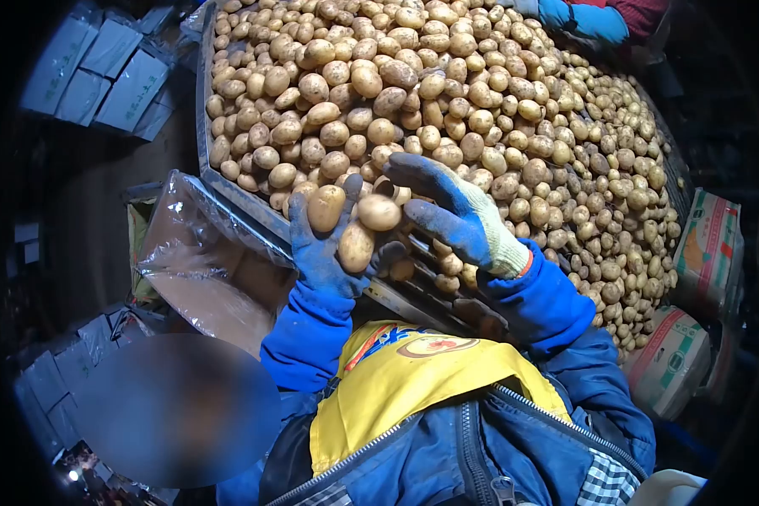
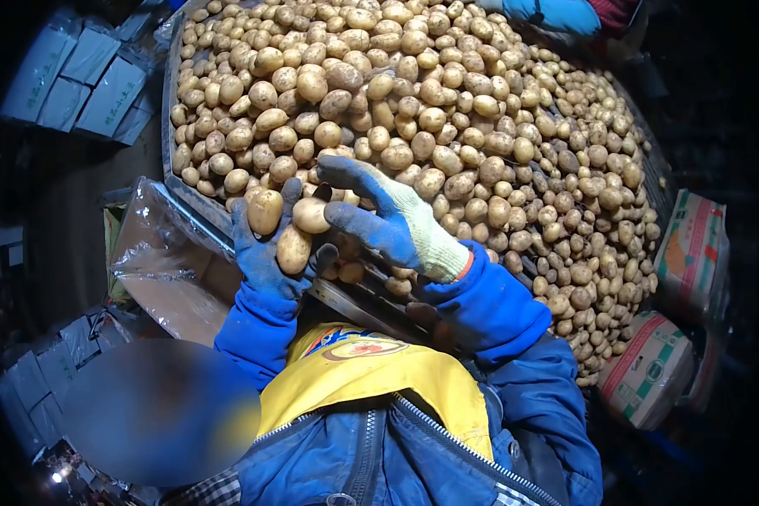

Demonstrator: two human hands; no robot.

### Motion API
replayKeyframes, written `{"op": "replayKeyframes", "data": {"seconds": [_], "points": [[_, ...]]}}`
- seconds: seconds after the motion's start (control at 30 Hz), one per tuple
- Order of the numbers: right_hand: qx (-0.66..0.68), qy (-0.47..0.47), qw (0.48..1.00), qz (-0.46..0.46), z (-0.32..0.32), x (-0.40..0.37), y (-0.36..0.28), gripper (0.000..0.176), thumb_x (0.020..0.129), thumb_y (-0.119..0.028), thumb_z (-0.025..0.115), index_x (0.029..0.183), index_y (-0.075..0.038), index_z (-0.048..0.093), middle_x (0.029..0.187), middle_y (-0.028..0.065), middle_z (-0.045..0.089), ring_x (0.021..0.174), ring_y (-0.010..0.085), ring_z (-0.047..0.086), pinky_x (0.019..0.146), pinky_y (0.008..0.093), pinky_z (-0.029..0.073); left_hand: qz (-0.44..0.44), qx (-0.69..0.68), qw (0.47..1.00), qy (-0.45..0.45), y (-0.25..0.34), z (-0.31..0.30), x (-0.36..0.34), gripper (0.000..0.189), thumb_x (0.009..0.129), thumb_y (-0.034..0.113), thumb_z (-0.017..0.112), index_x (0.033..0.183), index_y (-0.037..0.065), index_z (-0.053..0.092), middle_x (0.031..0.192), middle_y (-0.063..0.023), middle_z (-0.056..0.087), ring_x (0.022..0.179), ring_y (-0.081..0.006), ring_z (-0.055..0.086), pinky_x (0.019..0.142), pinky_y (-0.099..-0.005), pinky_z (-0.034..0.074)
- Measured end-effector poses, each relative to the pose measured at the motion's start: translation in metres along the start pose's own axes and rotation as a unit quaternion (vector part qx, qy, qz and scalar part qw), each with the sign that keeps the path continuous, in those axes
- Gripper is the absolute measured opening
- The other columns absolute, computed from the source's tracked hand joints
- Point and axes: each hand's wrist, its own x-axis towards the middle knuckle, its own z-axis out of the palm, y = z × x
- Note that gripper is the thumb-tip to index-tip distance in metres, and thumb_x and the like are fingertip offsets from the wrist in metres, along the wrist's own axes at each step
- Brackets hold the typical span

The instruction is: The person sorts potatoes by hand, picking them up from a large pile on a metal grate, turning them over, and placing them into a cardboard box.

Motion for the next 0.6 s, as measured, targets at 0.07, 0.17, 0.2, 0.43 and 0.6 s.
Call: {"op": "replayKeyframes", "data": {"seconds": [0.07,0.17,0.2,0.43,0.6], "points": [[0.042,0.006,0.999,0.021,-0.004,0.0,0.003,0.057,0.103,-0.016,0.068,0.155,-0.001,0.047,0.149,0.0155,0.059,0.138,0.022,0.055,0.117,0.0369,0.043,-0.018,-0.019,0.996,-0.089,0.005,-0.016,0.004,0.083,0.097,0.078,0.046,0.149,0.014,0.053,0.157,-0.0227,0.048,0.136,-0.0498,0.054,0.087,-0.0699,0.06],[0.094,0.038,0.994,0.044,-0.014,-0.007,0.011,0.054,0.103,-0.009,0.067,0.152,0.002,0.049,0.144,0.0145,0.062,0.134,0.0205,0.058,0.115,0.0359,0.047,-0.001,0.02,0.993,-0.114,0.03,-0.036,-0.007,0.081,0.096,0.075,0.049,0.147,0.013,0.056,0.159,-0.0224,0.047,0.135,-0.0531,0.054,0.085,-0.0703,0.06],[0.073,0.05,0.995,0.047,-0.019,-0.012,0.008,0.053,0.103,-0.008,0.067,0.151,0.002,0.05,0.142,0.014,0.063,0.132,0.0201,0.059,0.113,0.0351,0.048,0.016,-0.027,0.991,-0.134,0.03,-0.025,-0.021,0.08,0.096,0.073,0.051,0.147,0.011,0.056,0.159,-0.0229,0.046,0.135,-0.0571,0.052,0.085,-0.0708,0.061],[-0.01,0.16,0.986,0.043,-0.055,-0.052,0.022,0.043,0.103,-0.008,0.066,0.144,0.002,0.058,0.134,0.0121,0.069,0.124,0.0175,0.064,0.107,0.0313,0.052,0.262,0.222,0.938,0.038,0.105,-0.054,-0.111,0.059,0.104,0.048,0.059,0.141,0.002,0.059,0.144,-0.0239,0.059,0.12,-0.0437,0.064,0.08,-0.0575,0.066],[-0.133,0.204,0.967,0.071,-0.064,-0.082,0.026,0.048,0.102,-0.008,0.068,0.147,0.003,0.055,0.139,0.0128,0.066,0.128,0.0201,0.063,0.109,0.0342,0.05,0.357,0.408,0.81,0.225,0.128,-0.12,-0.118,0.06,0.105,0.039,0.061,0.149,0.0,0.05,0.143,-0.0178,0.058,0.123,-0.0316,0.063,0.099,-0.0464,0.057]]}}
